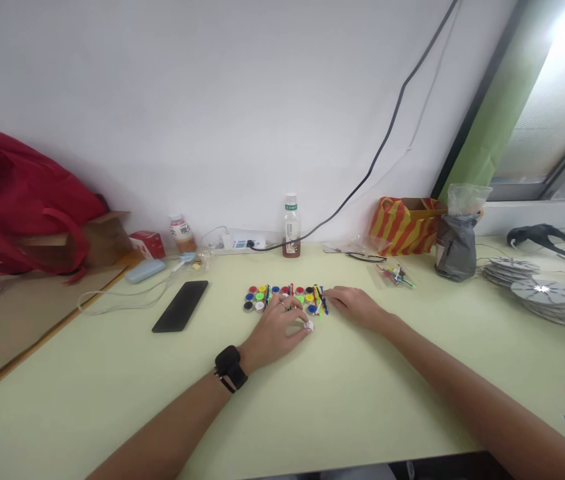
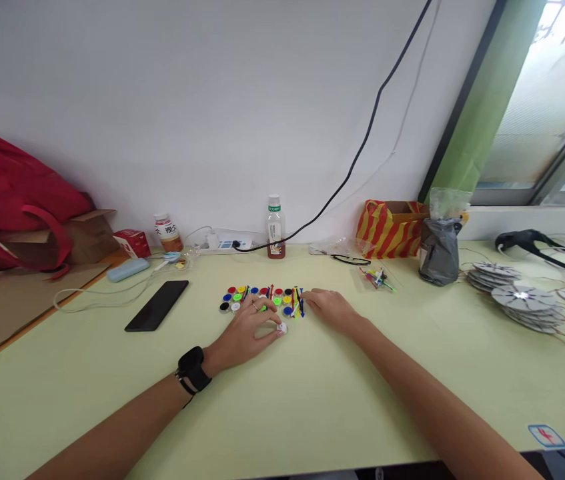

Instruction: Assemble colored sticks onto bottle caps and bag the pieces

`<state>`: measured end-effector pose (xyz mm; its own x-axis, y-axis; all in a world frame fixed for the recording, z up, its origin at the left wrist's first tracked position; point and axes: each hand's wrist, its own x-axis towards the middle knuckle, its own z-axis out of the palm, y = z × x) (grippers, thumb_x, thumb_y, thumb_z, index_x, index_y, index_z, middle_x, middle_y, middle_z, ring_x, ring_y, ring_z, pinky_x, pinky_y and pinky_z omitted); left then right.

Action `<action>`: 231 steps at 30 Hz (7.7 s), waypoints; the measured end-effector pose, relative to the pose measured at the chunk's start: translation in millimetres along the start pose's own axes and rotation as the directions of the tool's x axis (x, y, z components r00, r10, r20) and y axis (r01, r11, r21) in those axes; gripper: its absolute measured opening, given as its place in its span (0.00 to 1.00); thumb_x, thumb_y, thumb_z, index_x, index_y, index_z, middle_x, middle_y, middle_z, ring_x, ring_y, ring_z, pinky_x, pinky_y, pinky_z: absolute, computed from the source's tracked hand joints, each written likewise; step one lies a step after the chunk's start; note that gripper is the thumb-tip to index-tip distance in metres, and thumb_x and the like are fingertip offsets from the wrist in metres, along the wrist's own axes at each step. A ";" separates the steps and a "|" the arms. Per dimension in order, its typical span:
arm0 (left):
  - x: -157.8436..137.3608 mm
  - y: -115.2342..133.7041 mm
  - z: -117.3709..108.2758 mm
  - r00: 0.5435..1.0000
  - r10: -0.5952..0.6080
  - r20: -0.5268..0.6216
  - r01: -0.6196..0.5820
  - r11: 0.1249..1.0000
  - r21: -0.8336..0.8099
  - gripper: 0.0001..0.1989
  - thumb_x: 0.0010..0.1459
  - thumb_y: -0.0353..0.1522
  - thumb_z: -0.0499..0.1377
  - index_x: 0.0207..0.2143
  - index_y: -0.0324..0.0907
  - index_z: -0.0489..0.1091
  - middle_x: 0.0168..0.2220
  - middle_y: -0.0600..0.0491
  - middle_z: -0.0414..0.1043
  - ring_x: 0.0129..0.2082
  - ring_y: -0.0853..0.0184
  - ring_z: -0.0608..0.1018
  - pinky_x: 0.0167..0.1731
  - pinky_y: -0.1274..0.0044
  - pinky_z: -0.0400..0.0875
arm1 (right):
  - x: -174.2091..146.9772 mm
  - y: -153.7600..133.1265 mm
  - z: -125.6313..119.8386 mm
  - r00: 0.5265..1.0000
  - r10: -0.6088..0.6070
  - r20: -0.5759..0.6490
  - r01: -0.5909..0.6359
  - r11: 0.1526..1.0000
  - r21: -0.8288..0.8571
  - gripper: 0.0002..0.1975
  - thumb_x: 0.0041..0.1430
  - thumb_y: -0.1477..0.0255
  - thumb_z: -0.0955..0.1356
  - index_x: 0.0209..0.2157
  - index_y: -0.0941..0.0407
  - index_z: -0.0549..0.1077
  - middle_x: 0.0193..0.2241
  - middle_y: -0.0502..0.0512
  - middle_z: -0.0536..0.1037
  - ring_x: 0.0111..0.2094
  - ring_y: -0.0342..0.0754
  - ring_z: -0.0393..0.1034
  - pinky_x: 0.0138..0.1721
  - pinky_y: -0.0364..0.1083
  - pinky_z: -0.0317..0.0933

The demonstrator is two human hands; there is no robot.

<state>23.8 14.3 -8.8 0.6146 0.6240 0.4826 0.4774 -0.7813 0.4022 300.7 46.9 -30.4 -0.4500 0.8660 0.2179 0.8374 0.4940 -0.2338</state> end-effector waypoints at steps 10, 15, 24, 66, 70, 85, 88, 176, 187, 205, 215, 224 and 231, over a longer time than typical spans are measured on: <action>-2.9 5.8 -1.3 0.999 0.038 0.035 -0.035 0.997 -0.065 0.03 0.63 0.35 0.64 0.39 0.47 0.77 0.46 0.51 0.76 0.49 0.59 0.71 0.55 0.63 0.65 | 21.0 2.8 -32.7 0.970 -0.126 0.206 0.184 0.937 -0.297 0.11 0.75 0.67 0.59 0.45 0.52 0.72 0.42 0.55 0.77 0.38 0.48 0.74 0.31 0.44 0.54; -4.3 6.3 -1.2 0.999 0.034 0.041 -0.030 0.996 -0.084 0.03 0.64 0.35 0.63 0.39 0.47 0.76 0.46 0.52 0.76 0.49 0.59 0.72 0.56 0.64 0.64 | 23.2 2.5 -34.2 0.956 -0.198 0.214 0.263 0.904 -0.337 0.11 0.76 0.68 0.58 0.46 0.53 0.70 0.41 0.55 0.75 0.36 0.47 0.73 0.29 0.44 0.52; -5.3 6.2 -0.7 1.000 0.017 0.025 -0.014 0.995 -0.103 0.02 0.63 0.34 0.64 0.38 0.47 0.76 0.44 0.51 0.77 0.49 0.58 0.73 0.58 0.60 0.63 | 22.6 8.7 -29.8 0.914 -0.331 0.234 0.403 0.809 -0.428 0.13 0.68 0.83 0.61 0.49 0.55 0.69 0.39 0.56 0.75 0.34 0.47 0.72 0.30 0.44 0.54; -2.1 -6.5 8.5 0.898 -0.435 0.060 0.325 0.566 -0.758 0.17 0.48 0.38 0.75 0.39 0.39 0.82 0.39 0.45 0.83 0.40 0.57 0.84 0.47 0.65 0.80 | -32.0 -74.7 -5.9 0.989 0.131 -0.069 -0.039 0.680 0.733 0.18 0.65 0.53 0.67 0.38 0.54 0.78 0.32 0.54 0.79 0.29 0.47 0.68 0.29 0.44 0.62; -3.3 -3.5 10.7 0.916 -0.385 0.111 0.307 0.497 -0.811 0.18 0.46 0.35 0.76 0.41 0.39 0.83 0.43 0.45 0.81 0.43 0.57 0.84 0.50 0.64 0.80 | -33.1 -75.1 -3.9 0.981 0.159 -0.114 -0.035 0.714 0.699 0.17 0.66 0.55 0.67 0.39 0.53 0.79 0.31 0.53 0.79 0.27 0.46 0.66 0.27 0.44 0.60; -2.5 -0.5 10.6 0.953 -0.297 0.060 0.228 0.573 -0.787 0.15 0.52 0.35 0.73 0.43 0.41 0.82 0.42 0.46 0.79 0.43 0.60 0.82 0.51 0.65 0.79 | -38.5 -77.1 -7.6 0.978 0.045 -0.203 0.086 0.802 0.591 0.13 0.68 0.61 0.66 0.39 0.53 0.80 0.32 0.54 0.78 0.27 0.45 0.63 0.29 0.45 0.60; -3.3 -2.0 12.4 0.960 -0.277 0.036 0.206 0.615 -0.761 0.14 0.53 0.34 0.73 0.42 0.41 0.83 0.41 0.47 0.78 0.43 0.61 0.81 0.50 0.67 0.79 | -39.6 -77.7 -9.5 0.979 0.052 -0.199 0.080 0.797 0.599 0.13 0.68 0.62 0.66 0.36 0.54 0.79 0.30 0.54 0.77 0.27 0.45 0.63 0.29 0.45 0.59; -1.5 8.8 8.6 0.890 -0.443 0.104 0.326 0.459 -0.827 0.18 0.54 0.38 0.72 0.44 0.39 0.80 0.42 0.46 0.82 0.40 0.62 0.83 0.44 0.71 0.80 | -46.1 -83.6 -13.2 0.964 0.149 -0.221 0.067 0.665 0.744 0.31 0.67 0.58 0.67 0.68 0.47 0.59 0.38 0.52 0.71 0.26 0.43 0.60 0.30 0.46 0.61; -1.4 9.1 9.0 0.888 -0.448 0.106 0.326 0.450 -0.831 0.18 0.52 0.38 0.73 0.43 0.39 0.80 0.40 0.47 0.83 0.37 0.63 0.83 0.42 0.72 0.80 | -40.0 -82.1 -14.8 0.994 0.109 -0.012 -0.055 0.589 0.806 0.23 0.66 0.50 0.66 0.27 0.55 0.67 0.23 0.48 0.65 0.25 0.44 0.57 0.28 0.45 0.53; -3.7 9.8 9.1 0.913 -0.369 0.175 0.348 0.476 -0.808 0.18 0.56 0.39 0.71 0.44 0.38 0.79 0.42 0.45 0.82 0.41 0.61 0.83 0.43 0.72 0.78 | -40.7 -85.5 -12.4 0.994 0.100 -0.049 -0.028 0.650 0.760 0.16 0.69 0.55 0.65 0.40 0.54 0.72 0.29 0.50 0.72 0.28 0.45 0.62 0.28 0.44 0.57; -3.2 12.9 8.2 0.894 -0.385 0.230 0.381 0.382 -0.842 0.17 0.57 0.41 0.70 0.41 0.39 0.73 0.36 0.49 0.81 0.36 0.64 0.84 0.42 0.70 0.79 | -40.8 -84.9 -7.4 0.985 0.116 -0.126 0.013 0.686 0.728 0.14 0.64 0.60 0.69 0.48 0.51 0.72 0.34 0.51 0.73 0.26 0.43 0.63 0.27 0.44 0.61; -3.9 11.9 9.6 0.917 -0.328 0.226 0.372 0.504 -0.780 0.15 0.59 0.41 0.68 0.36 0.38 0.76 0.38 0.46 0.82 0.41 0.61 0.83 0.45 0.70 0.77 | -41.2 -83.3 -10.6 0.981 0.155 -0.119 -0.024 0.701 0.713 0.12 0.67 0.60 0.67 0.43 0.53 0.77 0.24 0.49 0.71 0.26 0.46 0.64 0.30 0.45 0.61; -7.0 9.5 4.1 0.975 -0.216 0.051 0.217 0.881 -0.420 0.10 0.65 0.37 0.61 0.44 0.43 0.77 0.45 0.48 0.80 0.46 0.60 0.79 0.49 0.67 0.75 | -41.5 -49.0 -24.5 0.919 0.257 -0.300 -0.098 0.884 0.457 0.09 0.67 0.65 0.66 0.39 0.53 0.76 0.33 0.54 0.78 0.28 0.47 0.67 0.32 0.46 0.61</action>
<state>26.6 2.5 -11.6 0.5282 0.7761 0.3445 0.2900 -0.5462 0.7859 285.9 -15.2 -4.8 -0.1050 0.8995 0.4241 0.6427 0.3868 -0.6613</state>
